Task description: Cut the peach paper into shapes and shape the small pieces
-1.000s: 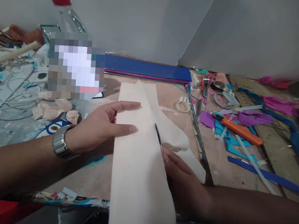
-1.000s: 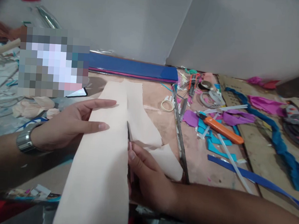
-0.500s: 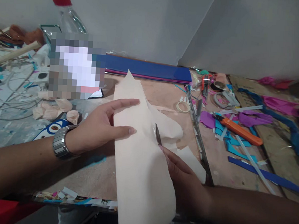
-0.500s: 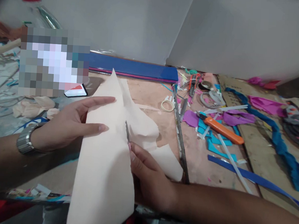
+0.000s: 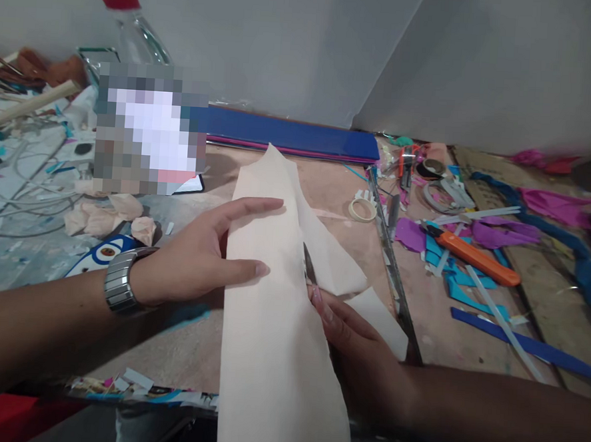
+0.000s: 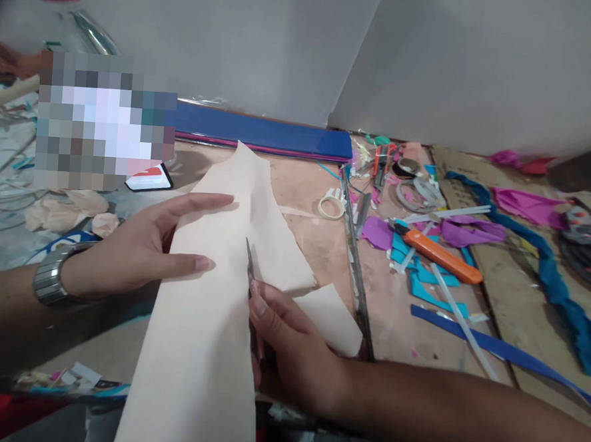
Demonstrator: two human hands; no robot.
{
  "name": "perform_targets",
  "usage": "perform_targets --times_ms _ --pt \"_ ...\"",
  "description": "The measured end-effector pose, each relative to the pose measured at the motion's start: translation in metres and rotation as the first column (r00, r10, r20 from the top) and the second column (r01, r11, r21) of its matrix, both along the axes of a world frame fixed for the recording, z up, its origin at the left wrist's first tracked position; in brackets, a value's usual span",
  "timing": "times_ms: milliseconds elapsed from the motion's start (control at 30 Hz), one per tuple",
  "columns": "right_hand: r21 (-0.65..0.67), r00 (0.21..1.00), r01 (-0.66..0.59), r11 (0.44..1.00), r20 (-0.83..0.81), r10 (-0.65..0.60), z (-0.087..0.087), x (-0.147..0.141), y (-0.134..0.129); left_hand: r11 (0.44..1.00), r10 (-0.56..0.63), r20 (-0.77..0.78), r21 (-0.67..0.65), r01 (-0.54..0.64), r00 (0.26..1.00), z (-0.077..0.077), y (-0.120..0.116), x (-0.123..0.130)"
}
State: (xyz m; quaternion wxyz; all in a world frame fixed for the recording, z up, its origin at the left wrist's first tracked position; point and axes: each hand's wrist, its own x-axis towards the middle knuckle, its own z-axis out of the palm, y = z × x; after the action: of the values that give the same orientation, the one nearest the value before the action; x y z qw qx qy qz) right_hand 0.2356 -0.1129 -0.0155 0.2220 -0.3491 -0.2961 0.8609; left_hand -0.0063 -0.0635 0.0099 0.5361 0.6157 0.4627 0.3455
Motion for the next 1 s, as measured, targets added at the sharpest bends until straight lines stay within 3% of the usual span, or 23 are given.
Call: perform_targets --times_ms 100,233,533,800,1000 --pt "-0.123 0.996 0.039 0.992 -0.070 -0.047 0.0027 -0.0015 0.0010 1.000 -0.008 0.002 0.008 0.008 1.000 -0.0009 0.0002 -0.0006" --pt "-0.194 0.988 0.077 0.978 -0.113 -0.101 0.0072 -0.0034 0.0016 0.999 0.040 -0.005 0.024 -0.040 0.999 -0.0012 -0.0002 -0.0002" --pt "-0.213 0.987 0.106 0.971 -0.098 -0.129 0.0097 -0.0054 0.0006 0.995 0.067 0.085 -0.080 -0.060 0.994 -0.0022 -0.0017 0.0011" --pt "-0.208 0.989 0.105 0.972 -0.083 -0.125 0.0093 -0.0049 0.0010 0.997 0.053 0.076 -0.060 -0.049 0.996 -0.0023 -0.0016 0.0007" --pt "-0.190 0.988 0.113 0.975 -0.081 -0.130 0.0100 -0.0052 0.0011 1.000 0.018 -0.012 0.021 -0.017 1.000 -0.0006 -0.0004 0.0000"
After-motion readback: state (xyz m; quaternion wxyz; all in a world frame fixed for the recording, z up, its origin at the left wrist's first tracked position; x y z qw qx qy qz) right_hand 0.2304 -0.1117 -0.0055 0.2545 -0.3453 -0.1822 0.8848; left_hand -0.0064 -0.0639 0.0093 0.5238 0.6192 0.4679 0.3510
